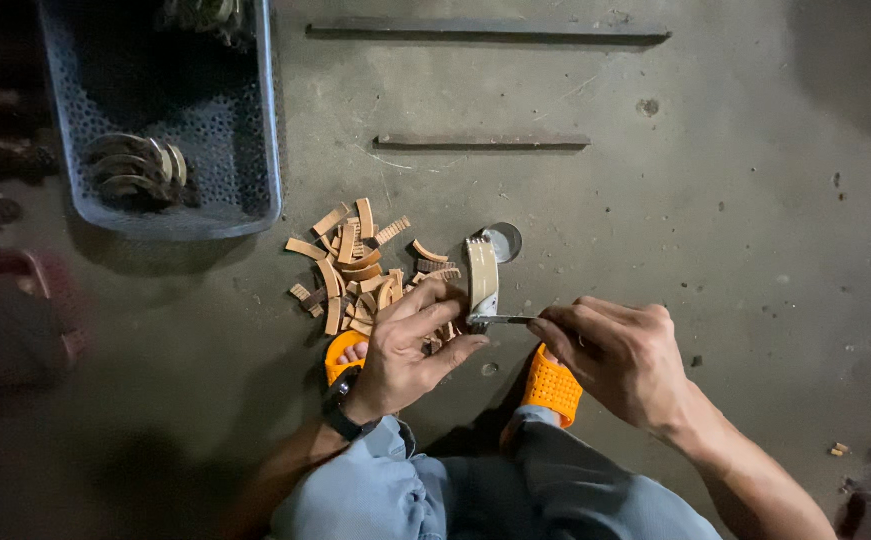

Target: The person sits on the floor and repeatedly picks up small, curved wooden pieces from a pile. They use a small brush to apply white paint to the pieces and then place them on a metal rod to dry.

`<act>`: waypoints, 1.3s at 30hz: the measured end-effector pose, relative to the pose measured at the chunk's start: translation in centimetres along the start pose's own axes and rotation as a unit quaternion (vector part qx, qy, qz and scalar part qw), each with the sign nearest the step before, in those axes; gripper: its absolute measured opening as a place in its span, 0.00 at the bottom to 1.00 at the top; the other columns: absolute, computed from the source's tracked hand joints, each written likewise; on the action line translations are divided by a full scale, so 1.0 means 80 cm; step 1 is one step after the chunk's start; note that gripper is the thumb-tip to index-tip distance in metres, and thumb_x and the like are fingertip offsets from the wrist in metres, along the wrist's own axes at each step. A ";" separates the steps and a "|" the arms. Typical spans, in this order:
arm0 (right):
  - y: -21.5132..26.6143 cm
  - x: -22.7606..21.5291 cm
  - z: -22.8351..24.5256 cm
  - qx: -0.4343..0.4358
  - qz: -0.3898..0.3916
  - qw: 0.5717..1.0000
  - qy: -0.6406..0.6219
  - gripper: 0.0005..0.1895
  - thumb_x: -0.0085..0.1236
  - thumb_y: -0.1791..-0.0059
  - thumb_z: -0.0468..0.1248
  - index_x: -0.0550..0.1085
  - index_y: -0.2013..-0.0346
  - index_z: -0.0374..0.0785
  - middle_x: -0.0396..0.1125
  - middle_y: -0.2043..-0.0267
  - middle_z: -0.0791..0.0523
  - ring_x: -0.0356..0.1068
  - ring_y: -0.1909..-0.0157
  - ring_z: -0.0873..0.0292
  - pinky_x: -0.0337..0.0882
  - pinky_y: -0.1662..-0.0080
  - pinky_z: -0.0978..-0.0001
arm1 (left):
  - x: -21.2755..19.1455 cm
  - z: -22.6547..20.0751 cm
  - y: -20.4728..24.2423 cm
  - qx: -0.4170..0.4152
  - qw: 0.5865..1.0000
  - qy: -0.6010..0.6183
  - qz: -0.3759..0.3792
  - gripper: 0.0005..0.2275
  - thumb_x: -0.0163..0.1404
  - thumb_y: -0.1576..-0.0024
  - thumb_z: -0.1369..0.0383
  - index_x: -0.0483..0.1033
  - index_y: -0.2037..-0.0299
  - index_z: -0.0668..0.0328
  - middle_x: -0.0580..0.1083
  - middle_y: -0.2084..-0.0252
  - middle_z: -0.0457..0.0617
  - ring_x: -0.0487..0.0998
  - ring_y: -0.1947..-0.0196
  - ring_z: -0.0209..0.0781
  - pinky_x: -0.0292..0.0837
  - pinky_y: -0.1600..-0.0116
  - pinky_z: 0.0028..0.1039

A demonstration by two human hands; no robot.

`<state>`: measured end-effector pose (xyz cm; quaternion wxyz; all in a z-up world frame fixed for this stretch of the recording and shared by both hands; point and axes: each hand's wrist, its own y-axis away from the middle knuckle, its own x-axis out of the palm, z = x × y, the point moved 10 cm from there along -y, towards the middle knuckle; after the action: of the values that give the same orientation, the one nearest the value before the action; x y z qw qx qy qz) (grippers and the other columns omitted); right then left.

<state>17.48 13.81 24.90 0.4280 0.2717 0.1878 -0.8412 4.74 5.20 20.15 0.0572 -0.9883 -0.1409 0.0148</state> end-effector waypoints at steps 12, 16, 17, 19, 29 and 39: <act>-0.002 -0.003 -0.023 0.076 0.007 0.996 -0.049 0.06 0.56 0.53 0.34 0.77 0.72 0.35 0.66 0.86 0.54 0.68 0.88 0.59 0.61 0.87 0.79 | 0.004 -0.004 0.004 0.030 0.999 -0.027 0.015 0.05 0.57 0.48 0.75 0.75 0.67 0.70 0.70 0.67 0.57 0.74 0.70 0.50 0.73 0.63 0.35; 0.001 -0.006 -0.032 0.105 -0.006 0.992 -0.072 0.05 0.55 0.53 0.32 0.76 0.73 0.36 0.67 0.86 0.54 0.69 0.87 0.58 0.63 0.86 0.75 | 0.008 0.001 0.008 0.039 0.999 -0.016 0.023 0.05 0.57 0.48 0.74 0.76 0.67 0.70 0.70 0.67 0.57 0.75 0.69 0.50 0.73 0.62 0.35; 0.002 -0.006 -0.035 0.116 -0.002 0.990 -0.081 0.06 0.55 0.53 0.33 0.77 0.73 0.36 0.66 0.86 0.53 0.68 0.88 0.59 0.62 0.86 0.75 | 0.010 0.000 0.008 0.036 0.999 -0.019 0.033 0.05 0.57 0.47 0.74 0.76 0.67 0.70 0.70 0.67 0.57 0.75 0.69 0.51 0.73 0.62 0.35; 0.005 -0.007 -0.041 0.128 0.002 0.987 -0.092 0.06 0.55 0.53 0.34 0.77 0.72 0.36 0.66 0.86 0.53 0.66 0.88 0.60 0.61 0.85 0.75 | 0.012 -0.001 0.007 0.033 0.998 -0.021 0.043 0.05 0.56 0.47 0.74 0.76 0.66 0.71 0.70 0.67 0.58 0.75 0.68 0.52 0.73 0.62 0.36; 0.017 -0.003 -0.088 0.234 0.038 0.964 -0.123 0.08 0.58 0.54 0.36 0.79 0.76 0.38 0.62 0.92 0.54 0.56 0.87 0.64 0.59 0.83 0.73 | 0.020 0.005 0.014 0.030 0.996 -0.027 0.084 0.05 0.54 0.45 0.73 0.76 0.64 0.69 0.70 0.66 0.56 0.76 0.69 0.52 0.73 0.61 0.35; 0.021 0.004 -0.104 0.273 0.059 0.943 -0.181 0.11 0.59 0.54 0.38 0.78 0.80 0.39 0.62 0.93 0.57 0.53 0.86 0.66 0.58 0.81 0.75 | 0.025 0.013 0.019 0.028 0.995 0.004 0.096 0.05 0.54 0.46 0.73 0.75 0.65 0.69 0.70 0.66 0.57 0.74 0.70 0.50 0.71 0.63 0.36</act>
<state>21.19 17.24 18.06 0.4128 0.2320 -0.1457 -0.8687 7.00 4.44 18.91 0.0837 -0.9953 -0.0448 0.0206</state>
